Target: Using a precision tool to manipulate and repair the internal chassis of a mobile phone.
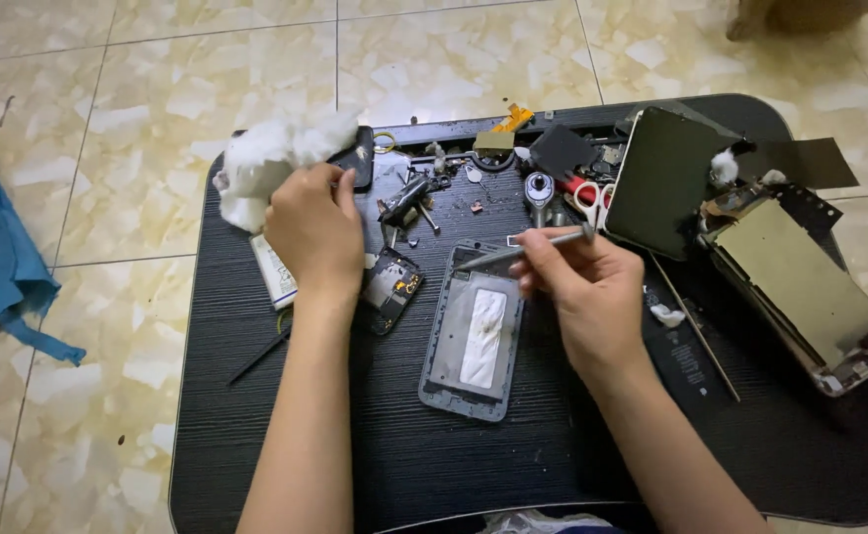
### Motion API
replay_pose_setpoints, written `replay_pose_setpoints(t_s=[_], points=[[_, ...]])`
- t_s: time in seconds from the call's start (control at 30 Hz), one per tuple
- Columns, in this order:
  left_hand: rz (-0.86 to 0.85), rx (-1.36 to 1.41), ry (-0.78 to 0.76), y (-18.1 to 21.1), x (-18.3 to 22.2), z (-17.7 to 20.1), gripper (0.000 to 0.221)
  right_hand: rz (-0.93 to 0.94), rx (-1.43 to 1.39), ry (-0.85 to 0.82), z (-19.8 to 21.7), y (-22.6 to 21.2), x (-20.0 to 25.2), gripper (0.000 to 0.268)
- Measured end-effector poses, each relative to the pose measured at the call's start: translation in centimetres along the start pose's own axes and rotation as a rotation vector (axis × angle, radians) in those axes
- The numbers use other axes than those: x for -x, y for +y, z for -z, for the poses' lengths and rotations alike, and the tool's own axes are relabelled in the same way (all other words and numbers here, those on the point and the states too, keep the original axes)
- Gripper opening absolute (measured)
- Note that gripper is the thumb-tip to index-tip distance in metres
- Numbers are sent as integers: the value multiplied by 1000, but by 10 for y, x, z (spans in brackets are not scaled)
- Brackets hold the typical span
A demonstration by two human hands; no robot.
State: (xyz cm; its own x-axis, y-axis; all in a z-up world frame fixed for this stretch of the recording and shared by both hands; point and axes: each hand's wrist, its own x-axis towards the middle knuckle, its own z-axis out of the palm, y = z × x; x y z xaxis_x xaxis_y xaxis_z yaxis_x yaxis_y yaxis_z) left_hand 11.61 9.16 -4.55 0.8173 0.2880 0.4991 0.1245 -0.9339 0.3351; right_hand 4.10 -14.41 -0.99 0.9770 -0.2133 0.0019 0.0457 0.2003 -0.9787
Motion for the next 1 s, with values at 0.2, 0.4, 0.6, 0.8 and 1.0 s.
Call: replay_pose_setpoints(t_s=[0.2, 0.4, 0.6, 0.8, 1.0], points=[[-12, 160, -76, 25, 43, 31, 22, -6, 9, 43, 22, 1, 3, 9], [19, 164, -230, 61, 98, 62, 31, -27, 10, 72, 39, 8, 16, 13], [107, 201, -439, 81, 119, 71, 93, -18, 1, 33, 48, 14, 31, 15], [121, 142, -568, 102, 122, 73, 93, 24, 50, 52, 59, 13, 48, 14], [156, 152, -567, 108, 120, 73, 81, 88, 14, 79, 67, -1, 62, 12]])
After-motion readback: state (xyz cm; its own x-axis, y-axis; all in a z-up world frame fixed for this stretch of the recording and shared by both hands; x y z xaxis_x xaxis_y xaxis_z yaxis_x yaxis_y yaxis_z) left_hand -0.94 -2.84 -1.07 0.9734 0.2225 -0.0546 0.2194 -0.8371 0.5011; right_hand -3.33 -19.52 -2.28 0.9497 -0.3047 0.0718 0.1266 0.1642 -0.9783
